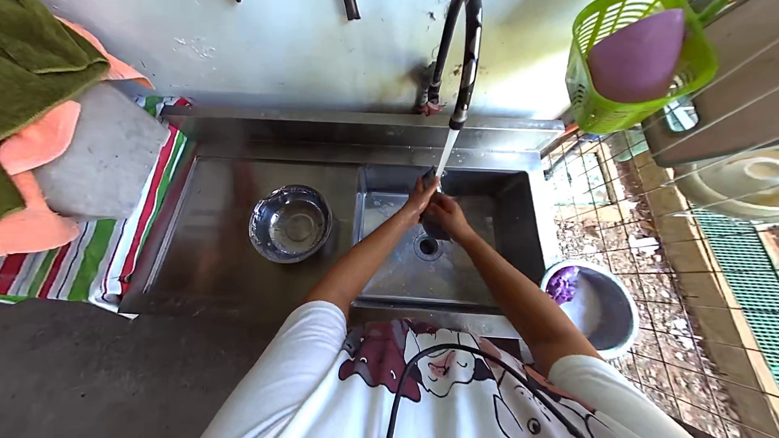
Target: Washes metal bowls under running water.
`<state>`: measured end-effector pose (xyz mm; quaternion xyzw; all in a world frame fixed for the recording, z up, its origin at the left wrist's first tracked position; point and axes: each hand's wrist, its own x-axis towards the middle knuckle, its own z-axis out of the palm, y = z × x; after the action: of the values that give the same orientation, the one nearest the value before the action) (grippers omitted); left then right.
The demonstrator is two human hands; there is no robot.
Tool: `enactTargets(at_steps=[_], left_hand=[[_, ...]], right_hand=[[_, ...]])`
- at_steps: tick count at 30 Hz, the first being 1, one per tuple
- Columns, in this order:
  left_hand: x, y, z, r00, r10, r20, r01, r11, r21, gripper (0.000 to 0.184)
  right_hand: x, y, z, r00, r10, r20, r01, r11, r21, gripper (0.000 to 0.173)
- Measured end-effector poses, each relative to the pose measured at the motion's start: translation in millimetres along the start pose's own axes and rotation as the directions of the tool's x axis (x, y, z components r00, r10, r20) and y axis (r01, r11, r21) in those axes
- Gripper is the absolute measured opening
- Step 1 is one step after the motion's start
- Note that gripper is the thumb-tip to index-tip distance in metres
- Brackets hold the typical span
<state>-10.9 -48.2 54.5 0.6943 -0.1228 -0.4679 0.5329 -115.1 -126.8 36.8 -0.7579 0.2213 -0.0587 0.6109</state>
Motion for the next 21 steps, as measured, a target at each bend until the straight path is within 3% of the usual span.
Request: enactTargets(at_steps=[4, 6, 8, 9, 11, 13, 15, 18, 21], left_hand=[[15.6, 39.2, 22.0, 0.947, 0.32, -0.033, -0.275, 0.859, 0.432, 0.07], [30.4, 47.5, 21.4, 0.921, 0.388, -0.042, -0.329, 0.83, 0.451, 0.056], [51.8, 42.8, 11.5, 0.898, 0.424, -0.119, -0.357, 0.859, 0.368, 0.048], [58.5, 37.8, 1.5, 0.92, 0.368, -0.133, -0.316, 0.9, 0.3, 0.049], [58.5, 24.1, -17.9, 0.983, 0.133, -0.13, -0.136, 0.991, -0.016, 0.061], [49.0, 8.6, -33.6, 0.996, -0.08, -0.049, 0.06, 0.944, -0.325, 0.066], [42.1, -2.6, -46.0, 0.992, -0.117, -0.042, 0.085, 0.885, -0.457, 0.058], [27.5, 5.7, -57.5, 0.986, -0.063, -0.157, -0.015, 0.891, -0.454, 0.045], [-1.4, 31.3, -62.6, 0.978, 0.028, -0.207, -0.093, 0.945, -0.313, 0.042]], right_hand=[[2.1, -9.2, -12.0, 0.923, 0.072, -0.378, 0.023, 0.971, 0.24, 0.028], [-1.7, -22.8, -17.2, 0.871, 0.118, -0.477, 0.048, 0.945, 0.322, 0.03], [-6.8, -30.3, -24.2, 0.837, 0.12, -0.534, 0.111, 0.919, 0.379, 0.029], [-10.1, -32.6, -28.1, 0.824, 0.126, -0.552, 0.128, 0.908, 0.4, 0.03], [-17.1, -35.5, -36.9, 0.797, 0.173, -0.579, 0.098, 0.909, 0.406, 0.037], [-15.2, -26.4, -42.4, 0.756, 0.245, -0.607, 0.043, 0.907, 0.418, 0.048], [-3.2, -3.0, -40.8, 0.686, 0.328, -0.649, -0.057, 0.914, 0.402, 0.058], [14.1, 38.7, -27.8, 0.67, 0.516, -0.534, -0.3, 0.846, 0.442, 0.067], [31.6, 60.8, -2.1, 0.747, 0.644, -0.164, -0.386, 0.622, 0.681, 0.055]])
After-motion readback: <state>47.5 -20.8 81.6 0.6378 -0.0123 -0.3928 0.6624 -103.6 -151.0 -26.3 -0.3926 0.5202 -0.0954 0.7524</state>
